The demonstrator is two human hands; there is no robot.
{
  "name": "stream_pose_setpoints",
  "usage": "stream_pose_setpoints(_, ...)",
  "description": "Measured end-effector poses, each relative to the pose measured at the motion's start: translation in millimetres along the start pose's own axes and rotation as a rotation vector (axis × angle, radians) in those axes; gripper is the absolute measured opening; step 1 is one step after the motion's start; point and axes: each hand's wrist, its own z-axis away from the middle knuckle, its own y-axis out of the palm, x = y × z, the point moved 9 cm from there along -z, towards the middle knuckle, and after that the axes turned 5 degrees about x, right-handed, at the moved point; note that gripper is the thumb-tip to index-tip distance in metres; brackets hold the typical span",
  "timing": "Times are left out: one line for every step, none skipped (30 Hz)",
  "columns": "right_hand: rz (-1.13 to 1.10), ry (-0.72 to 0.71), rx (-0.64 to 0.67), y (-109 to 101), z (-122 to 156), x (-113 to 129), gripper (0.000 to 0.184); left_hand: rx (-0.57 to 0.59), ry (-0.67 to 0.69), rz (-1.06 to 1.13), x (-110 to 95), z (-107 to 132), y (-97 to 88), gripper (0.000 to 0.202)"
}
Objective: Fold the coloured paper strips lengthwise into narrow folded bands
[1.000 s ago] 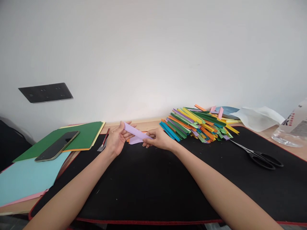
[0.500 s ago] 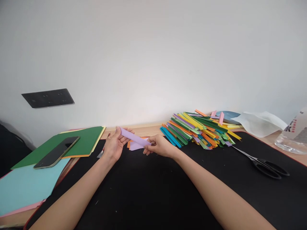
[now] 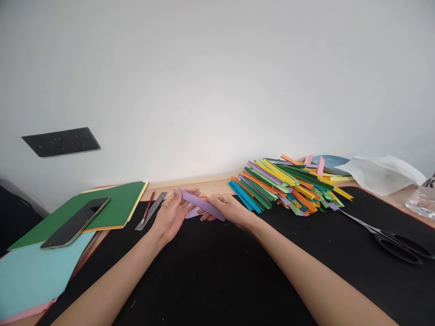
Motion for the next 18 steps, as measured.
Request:
stream_pose_setpoints(-0.024, 0.003, 0.043, 6, 1, 0, 0.052, 0.019, 0.003, -0.009, 1, 0, 0.3, 0.036)
stream_pose_setpoints(-0.039, 0.006, 0.063, 10, 1, 1, 0.050, 0.027, 0.004, -0.015, 2, 0, -0.2, 0.036)
stream_pose_setpoints(-0.043, 0.008, 0.062, 10, 2, 1, 0.048, 0.025, 0.001, -0.017, 1, 0, -1.0, 0.036)
stream_pose_setpoints(-0.035, 0.008, 0.043, 9, 2, 1, 0.045, 0.021, 0.000, -0.020, 0, 0, -1.1, 0.036)
stream_pose_setpoints(-0.018, 0.008, 0.010, 6, 2, 1, 0.043, 0.024, -0.004, -0.029, -1, 1, -0.1, 0.036)
stream_pose_setpoints(0.008, 0.004, -0.029, 2, 2, 1, 0.042, 0.033, -0.008, -0.047, -2, 2, 2.2, 0.036)
stream_pose_setpoints(0.044, -0.003, -0.070, -3, 2, 1, 0.041, 0.049, -0.013, -0.074, -3, 3, 5.3, 0.036)
stream_pose_setpoints(0.094, -0.014, -0.108, -6, 2, 2, 0.040, 0.065, -0.018, -0.108, -3, 4, 8.6, 0.036)
stream_pose_setpoints(0.155, -0.023, -0.140, -9, 2, 3, 0.040, 0.080, -0.020, -0.144, -3, 6, 11.6, 0.035)
stream_pose_setpoints(0.224, -0.031, -0.161, -11, 2, 3, 0.040, 0.090, -0.020, -0.176, -2, 7, 13.7, 0.034)
stream_pose_setpoints(0.296, -0.039, -0.171, -11, 2, 3, 0.040, 0.088, -0.019, -0.199, -2, 8, 14.3, 0.035)
stream_pose_setpoints(0.367, -0.052, -0.171, -10, 2, 4, 0.039, 0.075, -0.017, -0.212, -1, 9, 13.4, 0.038)
stream_pose_setpoints(0.430, -0.070, -0.163, -8, 2, 5, 0.038, 0.055, -0.017, -0.218, 0, 10, 11.3, 0.042)
stream_pose_setpoints(0.483, -0.091, -0.153, -5, 2, 6, 0.037, 0.033, -0.021, -0.217, 1, 10, 8.5, 0.046)
stream_pose_setpoints(0.523, -0.113, -0.144, -2, 2, 8, 0.035, 0.011, -0.028, -0.213, 3, 10, 5.3, 0.051)
stream_pose_setpoints(0.552, -0.133, -0.141, 0, 2, 10, 0.034, -0.009, -0.034, -0.209, 4, 10, 2.4, 0.056)
stream_pose_setpoints(0.571, -0.146, -0.140, 2, 3, 11, 0.034, -0.021, -0.035, -0.206, 4, 10, 0.2, 0.059)
stream_pose_setpoints(0.584, -0.152, -0.141, 3, 3, 12, 0.034, -0.023, -0.031, -0.205, 4, 10, -0.7, 0.061)
